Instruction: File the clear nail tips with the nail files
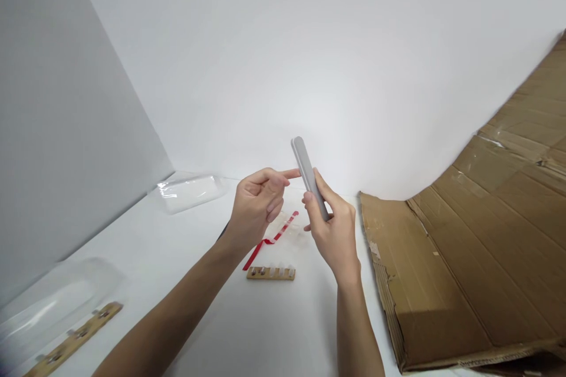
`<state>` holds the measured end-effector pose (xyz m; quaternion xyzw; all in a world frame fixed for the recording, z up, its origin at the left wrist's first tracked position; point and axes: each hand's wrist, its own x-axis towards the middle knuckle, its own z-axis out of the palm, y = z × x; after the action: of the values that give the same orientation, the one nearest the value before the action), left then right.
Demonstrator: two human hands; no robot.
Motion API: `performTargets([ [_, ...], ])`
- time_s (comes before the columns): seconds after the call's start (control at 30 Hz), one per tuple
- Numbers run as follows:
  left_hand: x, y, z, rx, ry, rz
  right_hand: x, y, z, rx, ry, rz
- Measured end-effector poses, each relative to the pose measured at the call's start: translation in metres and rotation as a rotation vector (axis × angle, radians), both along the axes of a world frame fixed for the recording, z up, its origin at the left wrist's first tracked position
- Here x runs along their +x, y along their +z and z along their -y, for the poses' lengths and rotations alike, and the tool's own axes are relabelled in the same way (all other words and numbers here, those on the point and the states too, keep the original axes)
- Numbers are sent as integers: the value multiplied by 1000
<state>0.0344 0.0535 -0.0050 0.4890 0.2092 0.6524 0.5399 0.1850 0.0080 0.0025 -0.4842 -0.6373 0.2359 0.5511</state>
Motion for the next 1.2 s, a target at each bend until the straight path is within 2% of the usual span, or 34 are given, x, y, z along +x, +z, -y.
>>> performTargets([
  [0.4,-1,5,-1,-106,18,-20,-1,0,2,-3,16,3],
  [0.6,-1,4,0,-63,6,-24,0,-2,1,-1,-12,1],
  [0.83,1,3,-2,-96,70,-27,-1,-1,4,-8,32,16],
  [1.2,2,0,0,-25,51,-12,-1,1,4,-18,9,14],
])
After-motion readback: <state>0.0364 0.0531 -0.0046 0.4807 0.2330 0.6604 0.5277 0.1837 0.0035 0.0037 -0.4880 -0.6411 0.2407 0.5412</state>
